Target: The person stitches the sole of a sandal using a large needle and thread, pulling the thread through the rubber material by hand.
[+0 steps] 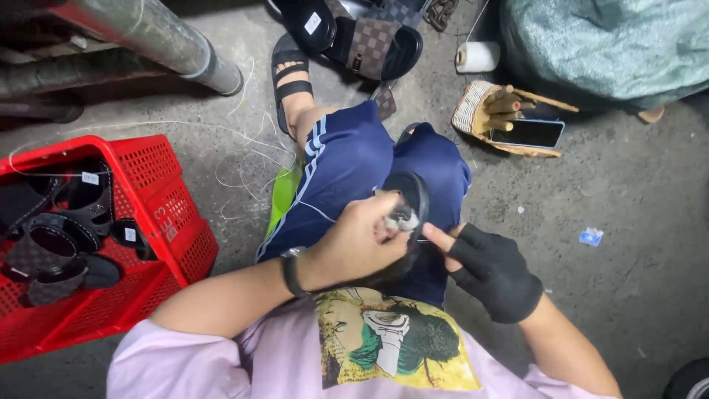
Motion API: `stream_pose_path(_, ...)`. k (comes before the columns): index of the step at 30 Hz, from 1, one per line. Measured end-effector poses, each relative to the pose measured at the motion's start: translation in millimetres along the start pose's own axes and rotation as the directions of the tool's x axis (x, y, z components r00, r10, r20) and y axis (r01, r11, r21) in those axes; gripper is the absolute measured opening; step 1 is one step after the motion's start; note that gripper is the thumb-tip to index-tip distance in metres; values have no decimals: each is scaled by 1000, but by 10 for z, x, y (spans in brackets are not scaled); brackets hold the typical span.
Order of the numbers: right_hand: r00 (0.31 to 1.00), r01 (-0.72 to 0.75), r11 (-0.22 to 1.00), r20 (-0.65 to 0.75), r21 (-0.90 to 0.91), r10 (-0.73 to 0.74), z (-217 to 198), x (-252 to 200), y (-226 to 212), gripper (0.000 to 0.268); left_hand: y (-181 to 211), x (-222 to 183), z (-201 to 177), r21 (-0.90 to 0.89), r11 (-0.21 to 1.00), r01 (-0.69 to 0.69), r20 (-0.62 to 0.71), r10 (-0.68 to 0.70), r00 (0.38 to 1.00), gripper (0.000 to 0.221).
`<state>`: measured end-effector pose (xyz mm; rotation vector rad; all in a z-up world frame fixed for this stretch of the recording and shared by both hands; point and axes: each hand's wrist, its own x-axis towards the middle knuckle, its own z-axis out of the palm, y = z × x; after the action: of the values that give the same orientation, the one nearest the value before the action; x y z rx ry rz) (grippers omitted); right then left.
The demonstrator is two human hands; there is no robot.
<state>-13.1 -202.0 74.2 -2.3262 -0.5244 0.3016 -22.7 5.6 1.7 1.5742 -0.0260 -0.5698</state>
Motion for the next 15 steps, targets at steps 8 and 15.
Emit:
stream_pose_path(8, 911, 298, 934, 352, -197, -216, -354, -111, 240, 51, 429, -56, -65, 630, 541, -557, 212, 571, 793, 9)
stream_pose_path(15, 915, 290, 933, 348, -212, -206, -157, -10, 253, 37, 261, -175, -115, 613, 339, -714, 304, 733, 609, 17)
